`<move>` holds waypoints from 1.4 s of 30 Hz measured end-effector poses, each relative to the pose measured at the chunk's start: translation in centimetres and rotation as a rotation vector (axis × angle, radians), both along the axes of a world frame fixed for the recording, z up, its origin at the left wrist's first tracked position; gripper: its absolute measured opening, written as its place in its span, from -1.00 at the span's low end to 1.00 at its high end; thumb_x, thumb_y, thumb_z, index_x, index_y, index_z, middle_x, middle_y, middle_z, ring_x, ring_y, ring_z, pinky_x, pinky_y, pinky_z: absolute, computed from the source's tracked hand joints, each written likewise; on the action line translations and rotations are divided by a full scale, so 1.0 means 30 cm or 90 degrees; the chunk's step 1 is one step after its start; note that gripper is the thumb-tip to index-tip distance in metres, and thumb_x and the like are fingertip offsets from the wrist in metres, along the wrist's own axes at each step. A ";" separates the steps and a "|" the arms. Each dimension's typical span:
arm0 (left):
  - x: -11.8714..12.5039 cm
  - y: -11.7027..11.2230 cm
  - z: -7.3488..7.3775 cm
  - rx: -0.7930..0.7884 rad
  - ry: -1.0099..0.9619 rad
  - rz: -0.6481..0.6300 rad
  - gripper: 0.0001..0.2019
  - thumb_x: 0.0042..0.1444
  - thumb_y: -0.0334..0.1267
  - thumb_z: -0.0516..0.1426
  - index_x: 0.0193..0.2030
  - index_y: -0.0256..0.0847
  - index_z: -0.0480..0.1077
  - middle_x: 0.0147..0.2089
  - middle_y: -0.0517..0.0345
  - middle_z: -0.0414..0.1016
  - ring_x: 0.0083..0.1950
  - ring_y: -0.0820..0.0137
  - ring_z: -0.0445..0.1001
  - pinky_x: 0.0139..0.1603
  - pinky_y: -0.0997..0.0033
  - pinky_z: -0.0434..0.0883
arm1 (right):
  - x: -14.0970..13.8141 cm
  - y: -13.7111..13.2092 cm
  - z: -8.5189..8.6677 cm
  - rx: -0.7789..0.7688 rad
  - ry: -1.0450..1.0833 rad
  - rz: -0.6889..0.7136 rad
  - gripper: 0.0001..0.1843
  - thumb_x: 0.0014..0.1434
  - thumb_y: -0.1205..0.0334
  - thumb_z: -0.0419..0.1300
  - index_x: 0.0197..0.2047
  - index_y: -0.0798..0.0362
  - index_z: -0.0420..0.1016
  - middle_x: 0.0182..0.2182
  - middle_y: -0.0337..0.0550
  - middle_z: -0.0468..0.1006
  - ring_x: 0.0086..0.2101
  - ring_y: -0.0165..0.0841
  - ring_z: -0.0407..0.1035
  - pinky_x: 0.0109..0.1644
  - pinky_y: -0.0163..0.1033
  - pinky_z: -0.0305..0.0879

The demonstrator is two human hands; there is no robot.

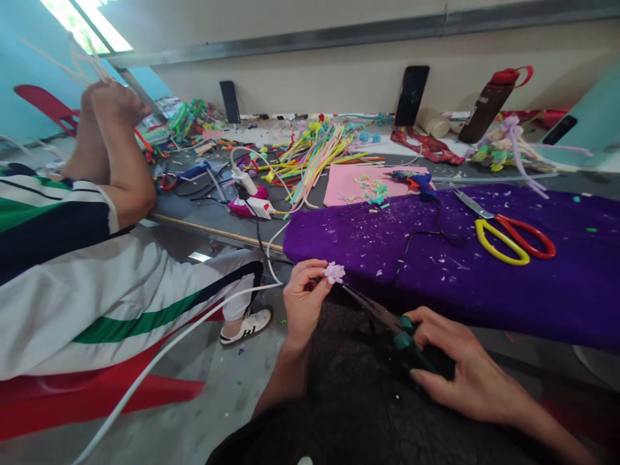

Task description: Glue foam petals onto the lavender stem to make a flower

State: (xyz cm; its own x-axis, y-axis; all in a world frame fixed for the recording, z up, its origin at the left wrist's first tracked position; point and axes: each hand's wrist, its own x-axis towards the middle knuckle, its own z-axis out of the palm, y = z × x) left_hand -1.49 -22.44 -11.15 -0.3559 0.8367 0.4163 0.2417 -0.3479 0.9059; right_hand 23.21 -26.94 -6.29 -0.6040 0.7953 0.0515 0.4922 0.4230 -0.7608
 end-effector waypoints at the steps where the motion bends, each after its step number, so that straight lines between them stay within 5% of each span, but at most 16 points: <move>1: -0.002 0.001 -0.001 -0.004 -0.041 -0.008 -0.93 -0.11 -0.35 0.25 -0.42 -0.20 0.46 -0.25 0.11 0.46 -0.20 0.36 0.42 -0.24 0.38 0.36 | 0.004 -0.004 0.000 0.001 -0.003 0.001 -0.77 -0.11 0.47 0.16 -0.40 0.00 0.22 -0.15 -0.18 0.35 -0.18 -0.29 0.30 -0.14 -0.20 0.23; 7: -0.009 0.012 0.006 -0.054 -0.253 -0.070 -0.84 -0.20 -0.36 0.30 -0.41 -0.22 0.46 -0.29 0.15 0.47 -0.25 0.41 0.44 -0.17 0.37 0.39 | 0.003 -0.001 -0.004 0.000 0.035 0.014 -0.74 -0.12 0.51 0.13 -0.39 0.00 0.19 -0.18 -0.20 0.36 -0.21 -0.31 0.31 -0.17 -0.23 0.24; 15: -0.018 0.033 0.116 0.023 -0.305 -0.156 -0.80 -0.26 -0.42 0.32 -0.47 -0.20 0.41 -0.30 0.21 0.43 -0.28 0.48 0.41 -0.25 0.48 0.37 | -0.015 0.007 0.004 0.041 0.083 0.027 -0.76 -0.10 0.46 0.15 -0.39 0.00 0.18 -0.17 -0.17 0.35 -0.21 -0.29 0.32 -0.18 -0.23 0.26; 21: 0.003 0.021 0.132 -0.020 -0.355 -0.183 -0.78 -0.30 -0.37 0.33 -0.49 -0.20 0.38 -0.34 0.21 0.40 -0.36 0.50 0.38 -0.33 0.51 0.35 | -0.021 0.010 0.020 0.122 0.040 0.035 -0.75 -0.09 0.42 0.18 -0.35 -0.01 0.21 -0.12 -0.12 0.34 -0.14 -0.24 0.31 -0.12 -0.16 0.26; 42: 0.022 0.008 0.072 0.042 -0.133 -0.061 -0.88 -0.15 -0.36 0.25 -0.44 -0.18 0.38 -0.33 0.16 0.40 -0.28 0.41 0.38 -0.25 0.40 0.35 | -0.030 0.002 0.002 0.161 -0.019 -0.009 -0.80 -0.06 0.36 0.19 -0.34 -0.01 0.26 -0.09 -0.09 0.36 -0.14 -0.21 0.32 -0.10 -0.07 0.27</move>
